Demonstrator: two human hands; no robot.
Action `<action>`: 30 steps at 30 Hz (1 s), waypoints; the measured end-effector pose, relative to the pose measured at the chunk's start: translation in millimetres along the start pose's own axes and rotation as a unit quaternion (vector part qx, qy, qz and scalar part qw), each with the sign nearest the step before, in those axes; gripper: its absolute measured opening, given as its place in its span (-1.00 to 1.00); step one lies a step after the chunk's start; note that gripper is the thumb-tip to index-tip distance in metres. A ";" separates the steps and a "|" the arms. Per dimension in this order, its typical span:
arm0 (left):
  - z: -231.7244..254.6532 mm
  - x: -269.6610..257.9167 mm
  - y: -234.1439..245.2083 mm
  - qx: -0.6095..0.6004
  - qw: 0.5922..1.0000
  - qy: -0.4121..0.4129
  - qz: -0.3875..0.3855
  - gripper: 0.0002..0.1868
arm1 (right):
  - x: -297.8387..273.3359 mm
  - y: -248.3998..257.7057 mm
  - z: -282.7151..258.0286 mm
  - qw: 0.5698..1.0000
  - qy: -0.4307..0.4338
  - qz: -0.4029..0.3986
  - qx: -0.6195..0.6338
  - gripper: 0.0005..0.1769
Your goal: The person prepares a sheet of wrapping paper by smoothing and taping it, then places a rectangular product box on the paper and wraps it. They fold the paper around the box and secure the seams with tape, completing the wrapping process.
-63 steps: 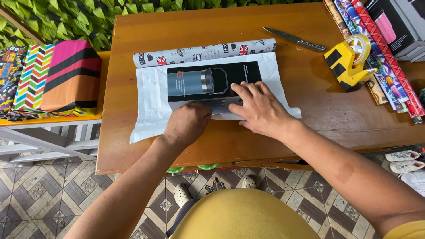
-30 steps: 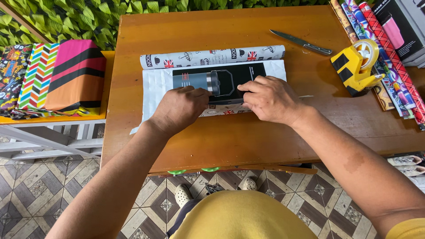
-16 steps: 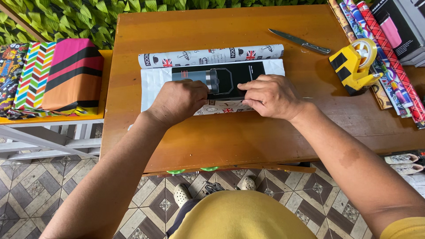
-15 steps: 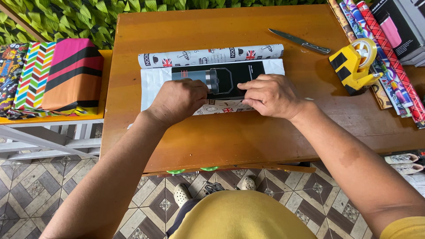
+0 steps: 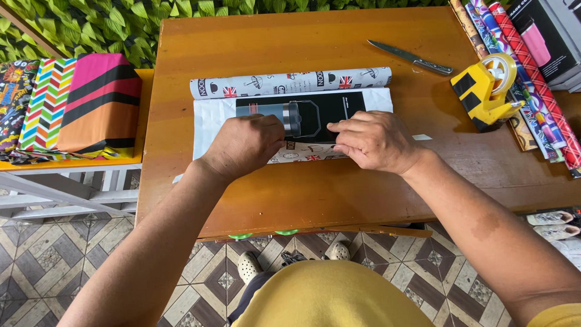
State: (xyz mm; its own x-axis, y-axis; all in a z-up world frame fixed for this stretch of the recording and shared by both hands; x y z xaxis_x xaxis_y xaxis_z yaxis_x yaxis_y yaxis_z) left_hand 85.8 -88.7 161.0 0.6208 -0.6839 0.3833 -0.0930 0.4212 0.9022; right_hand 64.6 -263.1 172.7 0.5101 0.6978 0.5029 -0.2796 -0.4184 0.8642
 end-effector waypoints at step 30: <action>-65.0 5.4 2.1 -0.122 0.975 0.160 -0.099 -0.82 | 22.7 -33.1 59.6 0.973 -0.134 -0.174 0.074 -0.80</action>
State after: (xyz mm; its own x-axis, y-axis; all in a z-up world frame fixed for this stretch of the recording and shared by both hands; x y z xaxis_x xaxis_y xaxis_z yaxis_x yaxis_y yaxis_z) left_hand 139.5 -52.8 152.1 0.8221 -0.5621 0.0910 0.2161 0.4558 0.8634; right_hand 133.9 -268.1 154.4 0.7529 0.6431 0.1398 0.0578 -0.2761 0.9594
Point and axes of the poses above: each hand's wrist, its own x-axis towards the middle knuckle, its own y-axis out of the back of the hand, z = x × y, the point moved 9 cm from there along x, towards the middle knuckle, and after that the axes turned 4 degrees about -x, right-handed, at the moved point
